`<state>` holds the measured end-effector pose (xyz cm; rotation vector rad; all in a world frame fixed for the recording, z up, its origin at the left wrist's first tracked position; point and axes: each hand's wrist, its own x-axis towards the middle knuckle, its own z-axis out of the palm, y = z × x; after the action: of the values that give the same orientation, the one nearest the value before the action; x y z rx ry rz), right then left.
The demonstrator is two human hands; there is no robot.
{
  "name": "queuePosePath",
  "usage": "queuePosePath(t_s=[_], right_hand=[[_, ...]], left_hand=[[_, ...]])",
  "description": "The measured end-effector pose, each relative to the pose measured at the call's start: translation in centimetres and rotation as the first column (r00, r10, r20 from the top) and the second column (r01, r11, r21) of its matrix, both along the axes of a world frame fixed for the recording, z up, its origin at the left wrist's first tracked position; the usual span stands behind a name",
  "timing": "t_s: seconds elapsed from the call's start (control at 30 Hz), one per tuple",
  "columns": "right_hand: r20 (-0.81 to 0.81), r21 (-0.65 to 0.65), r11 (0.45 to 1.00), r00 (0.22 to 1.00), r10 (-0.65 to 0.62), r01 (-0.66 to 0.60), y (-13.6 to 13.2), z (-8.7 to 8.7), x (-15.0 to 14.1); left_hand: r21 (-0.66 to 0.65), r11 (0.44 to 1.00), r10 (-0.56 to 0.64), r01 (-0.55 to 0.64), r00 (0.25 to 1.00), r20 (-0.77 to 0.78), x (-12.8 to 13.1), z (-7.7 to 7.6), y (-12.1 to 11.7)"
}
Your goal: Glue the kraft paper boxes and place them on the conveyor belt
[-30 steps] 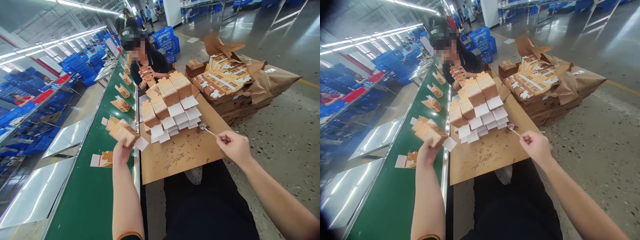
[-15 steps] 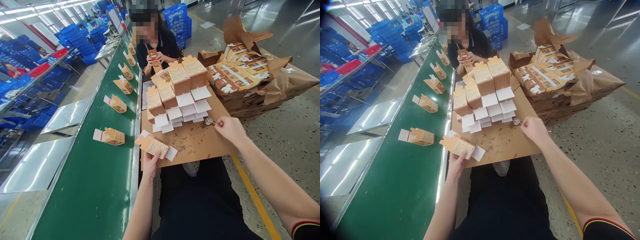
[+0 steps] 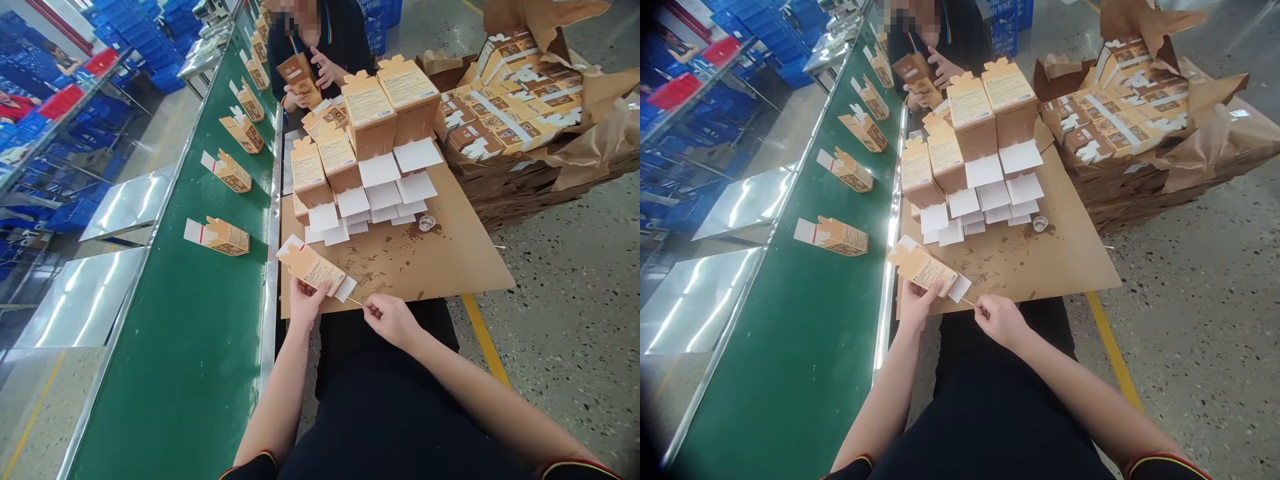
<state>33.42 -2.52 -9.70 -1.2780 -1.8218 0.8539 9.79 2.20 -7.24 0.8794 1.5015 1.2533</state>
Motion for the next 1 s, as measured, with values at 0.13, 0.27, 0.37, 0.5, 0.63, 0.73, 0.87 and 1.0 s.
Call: queuePosePath(t_s=[0.13,0.27,0.37,0.5,0.63,0.73,0.87,1.0], right_hand=[[0.063,0.031,0.999,0.998,-0.016,0.014,0.7,-0.3,0.6],[0.031,0.017,0.994,0.993,-0.113,0.112,0.8,0.3,1.7],[-0.048,0.017,0.985,0.984,-0.172,0.173,0.3,0.9,2.5],[-0.109,0.016,0.977,0.972,-0.207,0.210,-1.0,1.2,3.3],[-0.137,0.017,0.974,0.965,-0.223,0.228,-2.3,1.4,4.2],[-0.155,0.028,0.969,0.959,-0.237,0.244,-3.0,1.7,4.8],[-0.144,0.002,0.965,0.955,-0.261,0.264,-3.1,1.9,4.9],[-0.151,0.020,0.967,0.956,-0.250,0.256,-2.6,2.2,4.7]], left_hand=[[0.021,1.000,-0.005,0.006,1.000,-0.024,0.2,-0.1,-0.1],[0.069,0.997,0.042,-0.038,0.998,-0.055,0.9,-0.9,-0.8],[0.098,0.995,0.044,-0.028,0.986,-0.159,1.7,-1.3,-1.7],[0.137,0.988,0.108,-0.068,0.946,-0.304,3.1,-1.5,-2.8],[0.199,0.977,0.143,-0.073,0.921,-0.363,4.0,-1.8,-3.2],[0.218,0.974,0.148,-0.064,0.907,-0.394,4.3,-2.1,-3.2],[0.198,0.979,0.129,-0.048,0.898,-0.421,4.9,-2.3,-3.1],[0.210,0.974,0.155,-0.082,0.920,-0.360,4.0,-2.1,-2.8]])
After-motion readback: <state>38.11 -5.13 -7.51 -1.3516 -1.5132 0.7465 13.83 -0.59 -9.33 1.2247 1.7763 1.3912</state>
